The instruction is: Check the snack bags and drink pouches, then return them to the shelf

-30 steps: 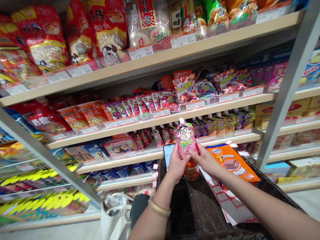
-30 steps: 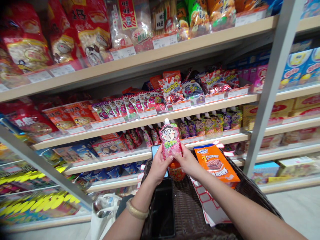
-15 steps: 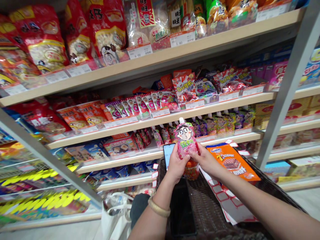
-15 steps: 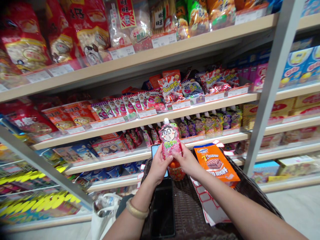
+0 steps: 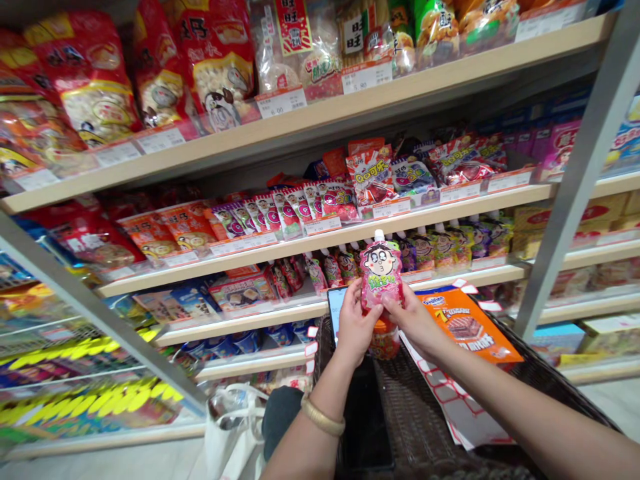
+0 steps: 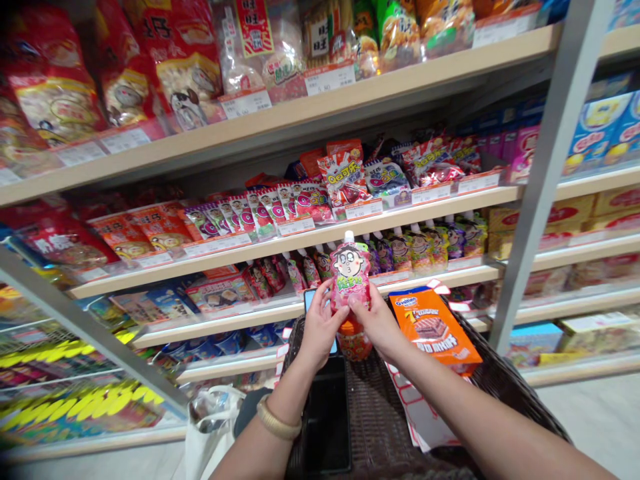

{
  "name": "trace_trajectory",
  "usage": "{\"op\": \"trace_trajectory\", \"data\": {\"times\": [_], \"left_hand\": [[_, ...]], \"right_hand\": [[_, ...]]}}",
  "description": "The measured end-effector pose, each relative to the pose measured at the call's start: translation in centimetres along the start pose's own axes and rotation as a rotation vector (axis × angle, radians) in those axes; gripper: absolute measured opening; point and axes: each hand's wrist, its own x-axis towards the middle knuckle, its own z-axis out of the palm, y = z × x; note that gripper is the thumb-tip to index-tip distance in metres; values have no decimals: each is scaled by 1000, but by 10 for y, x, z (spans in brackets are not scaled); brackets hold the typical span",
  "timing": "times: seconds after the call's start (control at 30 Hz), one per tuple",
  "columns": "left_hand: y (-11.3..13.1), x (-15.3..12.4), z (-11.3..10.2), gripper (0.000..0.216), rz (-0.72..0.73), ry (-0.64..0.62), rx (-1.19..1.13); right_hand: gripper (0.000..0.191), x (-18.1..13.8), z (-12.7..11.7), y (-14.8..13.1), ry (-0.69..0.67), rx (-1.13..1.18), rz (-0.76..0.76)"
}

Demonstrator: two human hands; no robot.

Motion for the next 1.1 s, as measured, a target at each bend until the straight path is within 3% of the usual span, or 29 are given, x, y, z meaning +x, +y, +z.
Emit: {"op": "trace_trajectory", "data": {"times": [0.23, 0.6, 0.8, 1.1], "left_hand": [[-11, 1, 0, 35, 69, 103, 114], [-7, 2, -6, 42, 161, 47, 243], [-3, -1, -2, 41, 6, 86, 44], [3, 0, 2, 48, -142, 223, -291]], "right_hand": [[59, 0, 4, 3, 44, -24, -21], [61, -8, -1, 6, -95, -426, -228], [55, -14, -2, 12, -161, -548, -284], [34, -17, 1, 8, -124, -637, -403]]}}
